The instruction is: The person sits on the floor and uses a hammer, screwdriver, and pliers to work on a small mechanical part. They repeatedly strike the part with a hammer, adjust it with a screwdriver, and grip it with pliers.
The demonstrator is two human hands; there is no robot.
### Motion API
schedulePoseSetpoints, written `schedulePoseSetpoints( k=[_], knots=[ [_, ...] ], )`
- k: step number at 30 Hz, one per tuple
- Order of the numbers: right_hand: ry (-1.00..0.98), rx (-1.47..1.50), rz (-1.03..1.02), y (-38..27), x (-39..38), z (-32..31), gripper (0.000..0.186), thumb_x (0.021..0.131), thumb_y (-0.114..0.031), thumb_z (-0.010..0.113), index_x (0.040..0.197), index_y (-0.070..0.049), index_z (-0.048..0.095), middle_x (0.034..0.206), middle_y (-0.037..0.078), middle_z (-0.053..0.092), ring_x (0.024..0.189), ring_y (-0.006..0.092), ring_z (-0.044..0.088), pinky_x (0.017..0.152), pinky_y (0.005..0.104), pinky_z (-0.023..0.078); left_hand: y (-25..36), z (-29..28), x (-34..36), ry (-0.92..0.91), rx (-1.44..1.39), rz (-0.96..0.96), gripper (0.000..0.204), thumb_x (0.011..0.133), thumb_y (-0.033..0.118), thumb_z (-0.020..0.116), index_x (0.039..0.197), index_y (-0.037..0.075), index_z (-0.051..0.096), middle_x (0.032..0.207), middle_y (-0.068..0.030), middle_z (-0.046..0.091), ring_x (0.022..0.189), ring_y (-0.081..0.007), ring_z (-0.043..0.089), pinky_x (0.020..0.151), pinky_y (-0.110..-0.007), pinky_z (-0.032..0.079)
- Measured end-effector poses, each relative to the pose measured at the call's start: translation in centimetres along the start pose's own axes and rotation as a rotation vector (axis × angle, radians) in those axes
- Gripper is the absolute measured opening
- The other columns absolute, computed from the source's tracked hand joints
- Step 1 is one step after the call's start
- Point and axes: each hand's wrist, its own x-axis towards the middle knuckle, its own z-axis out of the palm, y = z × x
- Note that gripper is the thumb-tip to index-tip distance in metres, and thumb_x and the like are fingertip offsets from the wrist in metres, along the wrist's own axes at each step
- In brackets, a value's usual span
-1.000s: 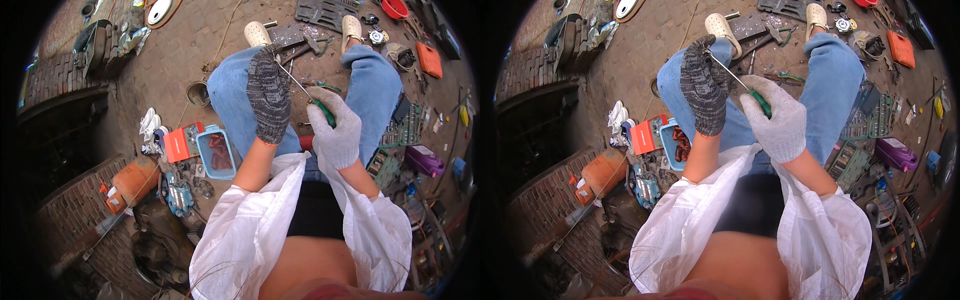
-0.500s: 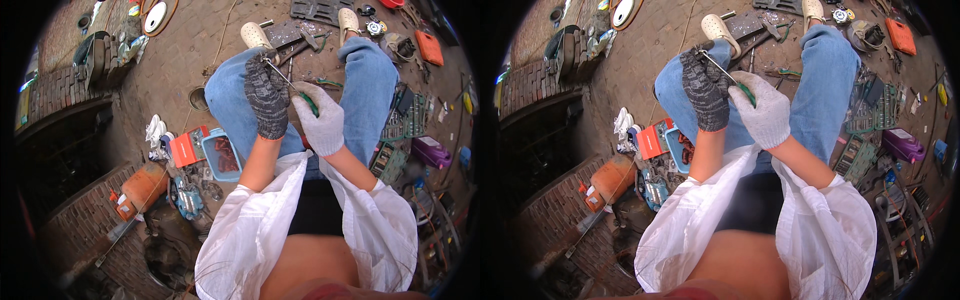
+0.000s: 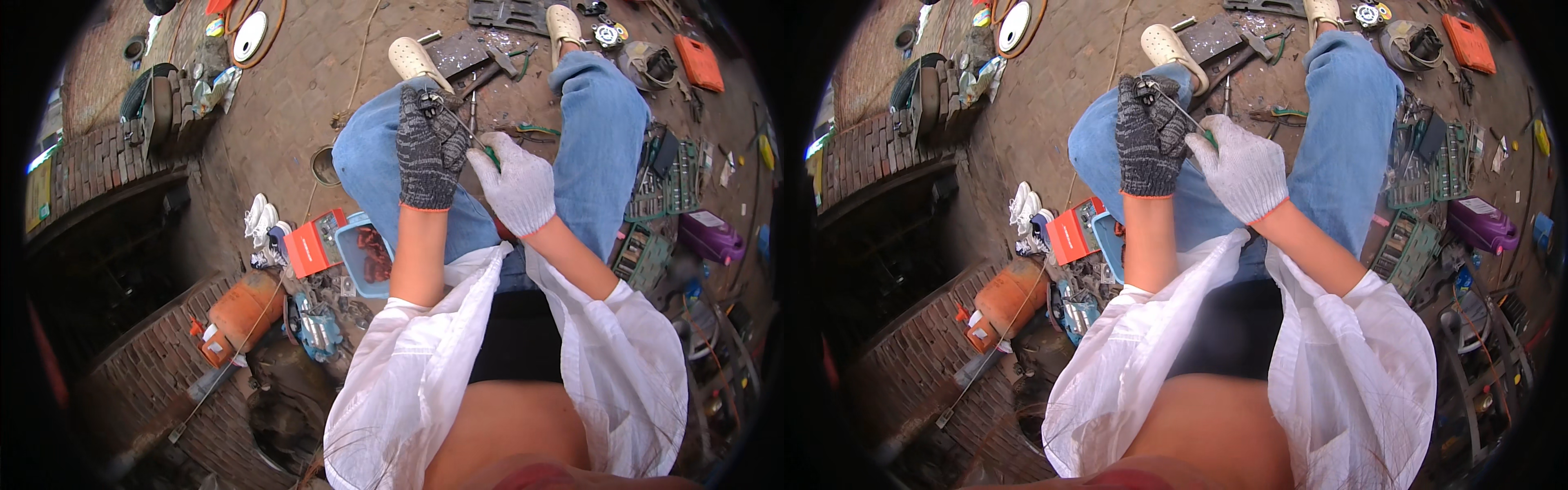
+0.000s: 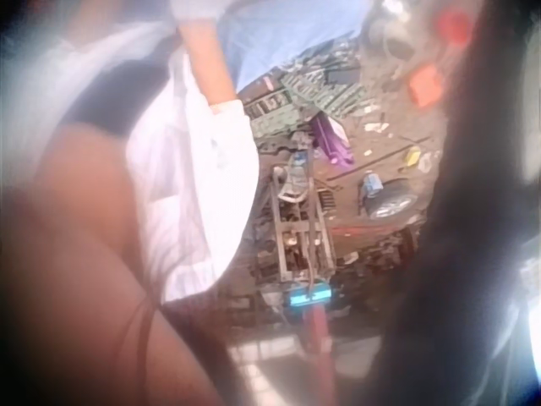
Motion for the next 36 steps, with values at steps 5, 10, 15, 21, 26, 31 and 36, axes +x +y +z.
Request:
schedulePoseSetpoints(
  k=[5,10,15,21,26,31,36],
  knots=[
    [0.01,-0.049,-0.063,1.4,0.2,0.6,0.024,0.083,-0.032,0.061,0.09,-0.008,0.06,0.071,0.012,0.064,0.064,0.0294,0.063,0.056,0.0386,0.049,0.3,-1.9,0.7,-0.264,-0.083,-0.2,0.037,0.095,0.043,0.042,0.077,0.014,0.056,0.051,0.0008,0.049,0.037,-0.0125,0.042,0.035,-0.024,0.037],
    [-0.043,-0.095,-0.213,4.1,0.9,0.5,0.023,0.083,-0.032,0.06,0.085,-0.009,0.058,0.071,0.01,0.064,0.064,0.0277,0.063,0.053,0.0377,0.048,-0.6,-2.2,-0.1,-0.286,-0.071,-0.462,0.043,0.095,0.046,0.038,0.087,0.009,0.056,0.048,0.0014,0.044,0.03,-0.0123,0.036,0.028,-0.027,0.032],
    [-0.191,-0.214,-0.366,5.6,2.2,-0.8,0.025,0.083,-0.034,0.059,0.081,-0.009,0.057,0.071,0.01,0.062,0.062,0.0279,0.062,0.052,0.0373,0.048,-1.5,-3.2,-0.6,-0.396,-0.133,-0.541,0.041,0.096,0.044,0.038,0.09,0.009,0.056,0.049,0.0016,0.042,0.029,-0.0121,0.036,0.027,-0.026,0.033],
    [-0.13,0.085,-0.157,4.6,0.2,-2.1,0.023,0.084,-0.032,0.059,0.089,-0.01,0.06,0.071,0.012,0.062,0.063,0.0303,0.062,0.054,0.0393,0.047,-0.3,-2.2,-1.5,-0.428,-0.143,-0.371,0.047,0.096,0.046,0.035,0.101,0.006,0.058,0.049,0.0026,0.04,0.031,-0.0106,0.033,0.028,-0.025,0.03],
    [-0.178,0.087,-0.047,2.9,-0.6,-2.6,0.019,0.083,-0.024,0.06,0.091,-0.007,0.061,0.074,0.014,0.063,0.066,0.0322,0.062,0.057,0.0386,0.048,-0.1,-2.0,-2.2,-0.431,-0.111,-0.246,0.048,0.096,0.048,0.035,0.099,0.007,0.06,0.049,0.003,0.038,0.035,-0.0097,0.035,0.031,-0.023,0.031],
    [-0.113,0.013,-0.083,2.3,-0.8,-2.8,0.022,0.083,-0.031,0.06,0.088,-0.009,0.062,0.067,0.011,0.063,0.06,0.0289,0.062,0.053,0.037,0.048,0.2,-1.0,-3.4,-0.235,0.145,-0.081,0.037,0.094,0.041,0.044,0.092,0.008,0.061,0.055,0.0015,0.049,0.038,-0.0115,0.042,0.035,-0.024,0.034],
    [-0.059,0.043,-0.096,1.5,-1.0,-2.8,0.021,0.083,-0.029,0.062,0.088,-0.009,0.062,0.067,0.01,0.063,0.059,0.0277,0.062,0.052,0.0358,0.048,-0.7,-3.2,-2.1,-0.114,1.181,0.716,0.019,0.088,0.01,0.058,0.102,-0.002,0.058,0.088,-0.0102,0.061,0.072,-0.0183,0.061,0.06,-0.028,0.051]
  ],
)
